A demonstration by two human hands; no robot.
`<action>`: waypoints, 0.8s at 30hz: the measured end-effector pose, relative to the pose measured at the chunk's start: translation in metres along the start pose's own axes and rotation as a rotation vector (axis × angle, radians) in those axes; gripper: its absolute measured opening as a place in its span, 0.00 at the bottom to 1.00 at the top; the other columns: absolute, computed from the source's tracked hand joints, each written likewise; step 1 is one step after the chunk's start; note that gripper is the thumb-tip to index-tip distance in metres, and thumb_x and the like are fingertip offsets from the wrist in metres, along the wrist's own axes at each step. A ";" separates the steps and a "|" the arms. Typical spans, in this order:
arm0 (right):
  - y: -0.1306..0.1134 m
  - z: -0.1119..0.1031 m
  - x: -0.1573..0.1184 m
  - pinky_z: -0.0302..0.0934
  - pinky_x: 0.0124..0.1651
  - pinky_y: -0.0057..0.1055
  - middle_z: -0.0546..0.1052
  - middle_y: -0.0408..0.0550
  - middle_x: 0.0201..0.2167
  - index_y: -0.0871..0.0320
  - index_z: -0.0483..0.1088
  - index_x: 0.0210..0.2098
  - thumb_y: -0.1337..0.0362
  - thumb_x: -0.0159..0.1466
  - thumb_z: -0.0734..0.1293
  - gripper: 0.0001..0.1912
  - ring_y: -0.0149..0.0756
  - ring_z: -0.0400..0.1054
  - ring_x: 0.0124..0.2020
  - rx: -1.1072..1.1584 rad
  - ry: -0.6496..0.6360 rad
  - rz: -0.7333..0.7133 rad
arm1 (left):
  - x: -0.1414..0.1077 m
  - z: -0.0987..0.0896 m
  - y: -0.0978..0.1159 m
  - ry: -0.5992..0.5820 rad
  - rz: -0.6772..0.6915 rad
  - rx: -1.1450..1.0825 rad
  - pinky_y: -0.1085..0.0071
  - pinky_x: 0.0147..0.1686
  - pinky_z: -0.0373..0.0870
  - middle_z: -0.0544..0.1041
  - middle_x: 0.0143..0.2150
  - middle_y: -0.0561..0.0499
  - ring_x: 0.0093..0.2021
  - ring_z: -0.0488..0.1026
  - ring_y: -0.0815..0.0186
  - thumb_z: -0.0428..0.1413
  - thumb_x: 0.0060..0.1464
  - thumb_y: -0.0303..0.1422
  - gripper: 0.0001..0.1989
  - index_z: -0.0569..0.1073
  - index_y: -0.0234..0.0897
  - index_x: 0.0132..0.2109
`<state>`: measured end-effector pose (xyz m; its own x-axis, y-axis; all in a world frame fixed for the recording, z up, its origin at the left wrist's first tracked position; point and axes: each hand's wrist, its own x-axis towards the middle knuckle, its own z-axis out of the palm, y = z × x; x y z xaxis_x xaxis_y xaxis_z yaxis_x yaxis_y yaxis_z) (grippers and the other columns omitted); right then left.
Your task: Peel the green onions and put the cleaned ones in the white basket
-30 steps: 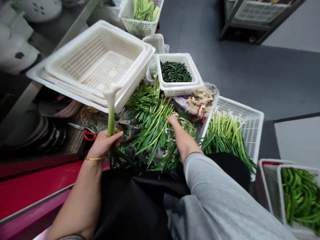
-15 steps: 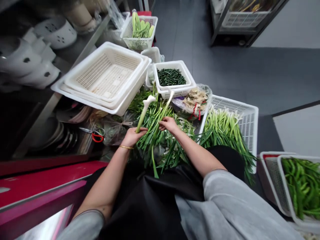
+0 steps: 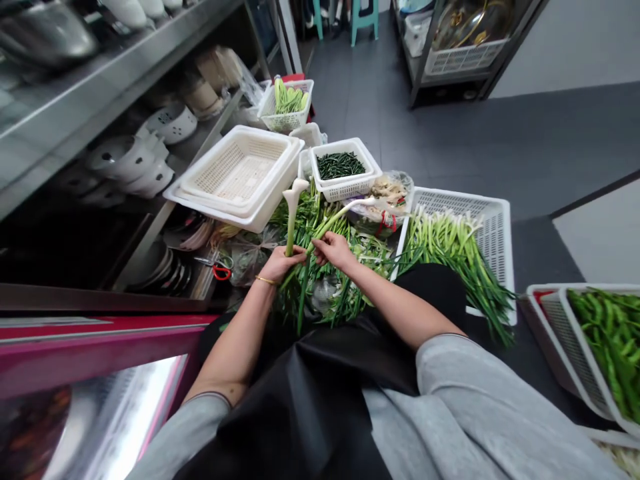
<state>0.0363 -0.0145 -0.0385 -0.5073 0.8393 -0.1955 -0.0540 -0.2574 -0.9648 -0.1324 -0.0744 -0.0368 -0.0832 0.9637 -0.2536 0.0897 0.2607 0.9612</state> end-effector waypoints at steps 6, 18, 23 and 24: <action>-0.026 -0.027 -0.008 0.62 0.17 0.21 0.76 0.46 0.25 0.62 0.68 0.30 0.48 0.54 0.70 0.21 0.27 0.70 0.19 0.030 0.037 -0.048 | -0.010 -0.007 0.027 -0.053 0.012 -0.019 0.73 0.25 0.57 0.72 0.22 0.53 0.22 0.64 0.71 0.65 0.37 0.39 0.15 0.76 0.31 0.29; -0.008 0.015 -0.026 0.51 0.11 0.20 0.59 0.33 0.10 0.60 0.64 0.25 0.58 0.49 0.74 0.17 0.21 0.52 0.10 0.054 -0.308 0.210 | -0.016 0.002 0.030 -0.072 0.055 0.075 0.75 0.24 0.58 0.69 0.22 0.56 0.22 0.64 0.72 0.66 0.36 0.38 0.19 0.69 0.33 0.34; -0.040 -0.034 -0.052 0.42 0.10 0.21 0.49 0.30 0.10 0.56 0.57 0.25 0.62 0.51 0.68 0.13 0.21 0.41 0.09 0.271 -0.340 0.255 | -0.034 -0.043 0.041 -0.207 0.048 0.162 0.74 0.25 0.59 0.71 0.23 0.53 0.23 0.66 0.70 0.62 0.44 0.38 0.19 0.74 0.32 0.43; -0.051 -0.051 -0.058 0.41 0.11 0.21 0.49 0.30 0.11 0.55 0.55 0.26 0.62 0.53 0.67 0.13 0.21 0.41 0.09 0.296 -0.275 0.191 | -0.037 -0.056 0.042 -0.143 0.046 0.179 0.74 0.24 0.58 0.71 0.22 0.53 0.23 0.65 0.70 0.62 0.43 0.38 0.19 0.75 0.31 0.42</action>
<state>0.1125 -0.0254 0.0129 -0.7399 0.6149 -0.2729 -0.1603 -0.5551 -0.8162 -0.1811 -0.1023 0.0190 0.0651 0.9698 -0.2350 0.2657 0.2101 0.9409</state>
